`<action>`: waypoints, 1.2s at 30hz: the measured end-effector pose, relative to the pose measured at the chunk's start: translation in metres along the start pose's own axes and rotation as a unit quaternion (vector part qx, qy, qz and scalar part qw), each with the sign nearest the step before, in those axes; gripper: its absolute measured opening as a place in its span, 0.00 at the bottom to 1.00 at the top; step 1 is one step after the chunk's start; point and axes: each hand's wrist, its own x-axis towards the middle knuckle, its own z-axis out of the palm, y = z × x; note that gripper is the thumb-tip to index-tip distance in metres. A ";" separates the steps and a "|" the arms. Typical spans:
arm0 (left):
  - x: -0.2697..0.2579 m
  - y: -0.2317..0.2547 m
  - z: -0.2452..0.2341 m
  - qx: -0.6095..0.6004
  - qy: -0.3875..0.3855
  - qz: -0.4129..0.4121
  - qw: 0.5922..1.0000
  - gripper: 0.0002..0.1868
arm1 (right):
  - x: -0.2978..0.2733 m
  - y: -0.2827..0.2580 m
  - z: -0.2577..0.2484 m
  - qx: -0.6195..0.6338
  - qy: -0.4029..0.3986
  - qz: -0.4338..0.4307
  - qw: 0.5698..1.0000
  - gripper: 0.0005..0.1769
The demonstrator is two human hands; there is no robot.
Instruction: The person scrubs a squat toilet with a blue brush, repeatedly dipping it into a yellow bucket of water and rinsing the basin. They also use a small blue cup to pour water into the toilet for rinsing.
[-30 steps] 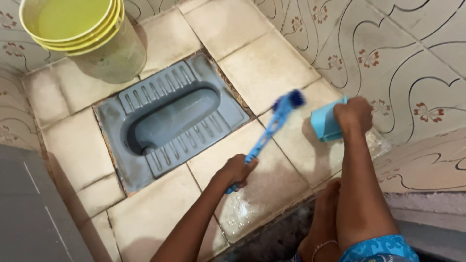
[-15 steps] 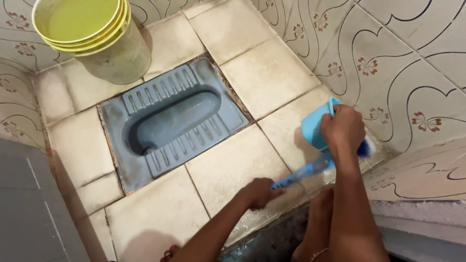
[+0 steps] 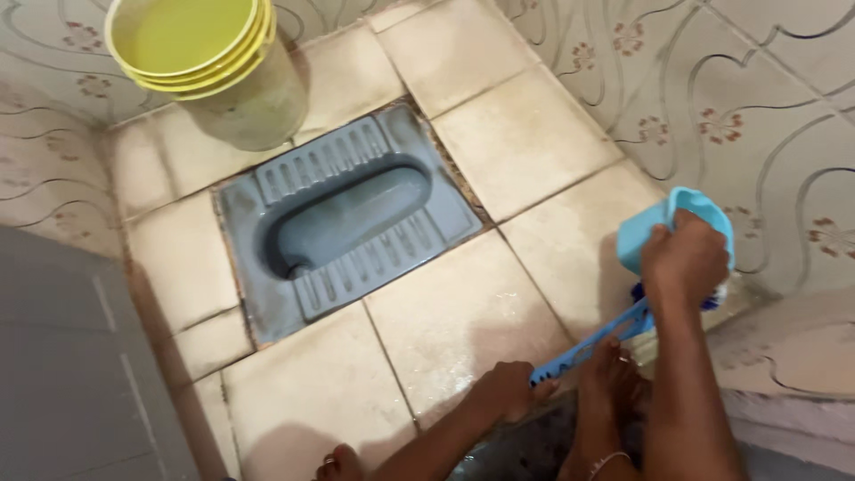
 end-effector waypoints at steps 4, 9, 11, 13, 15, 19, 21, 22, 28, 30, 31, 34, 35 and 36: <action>0.003 -0.022 -0.048 0.005 -0.043 -0.081 0.996 0.42 | -0.008 0.004 0.013 -0.005 0.025 -0.016 1.000 0.08; -0.003 -0.034 -0.071 -0.026 0.013 -0.119 0.992 0.44 | -0.004 0.005 0.026 0.032 -0.005 -0.025 0.999 0.10; -0.001 -0.039 -0.082 -0.057 0.041 -0.141 0.988 0.44 | -0.002 0.011 0.030 0.042 -0.003 -0.044 0.998 0.13; -0.008 -0.046 -0.091 -0.140 0.088 -0.174 0.971 0.44 | -0.002 0.016 0.031 0.048 0.012 -0.068 0.996 0.17; -0.010 -0.055 -0.105 -0.188 0.134 -0.186 0.955 0.44 | 0.006 0.016 0.029 0.008 0.001 -0.069 0.998 0.17; -0.019 -0.065 -0.100 -0.263 0.081 -0.200 0.940 0.42 | 0.008 0.015 0.013 -0.052 -0.106 -0.041 0.992 0.19; -0.019 -0.063 -0.090 -0.291 -0.002 -0.199 0.936 0.41 | 0.006 0.009 0.003 -0.043 -0.166 0.003 0.985 0.21; -0.016 -0.061 -0.091 -0.288 -0.038 -0.193 0.937 0.41 | 0.009 0.003 -0.002 -0.038 -0.192 0.023 0.980 0.22; -0.025 -0.036 -0.087 -0.232 0.052 -0.182 0.954 0.43 | 0.021 -0.041 -0.024 0.062 -0.353 0.021 0.933 0.25; -0.024 -0.032 -0.096 -0.270 0.111 -0.188 0.938 0.42 | 0.021 -0.051 -0.025 0.070 -0.397 -0.012 0.915 0.24; -0.019 -0.032 -0.102 -0.302 0.125 -0.195 0.924 0.41 | 0.020 -0.054 -0.024 0.072 -0.422 -0.026 0.903 0.23; -0.014 -0.047 -0.101 -0.334 0.070 -0.210 0.916 0.41 | 0.020 -0.043 -0.012 0.086 -0.433 -0.001 0.897 0.22; -0.015 -0.053 -0.100 -0.333 0.038 -0.210 0.919 0.41 | 0.017 -0.034 -0.008 0.089 -0.422 0.001 0.902 0.23; -0.014 -0.055 -0.100 -0.331 0.006 -0.203 0.922 0.41 | 0.021 -0.027 -0.003 0.100 -0.402 -0.001 0.910 0.24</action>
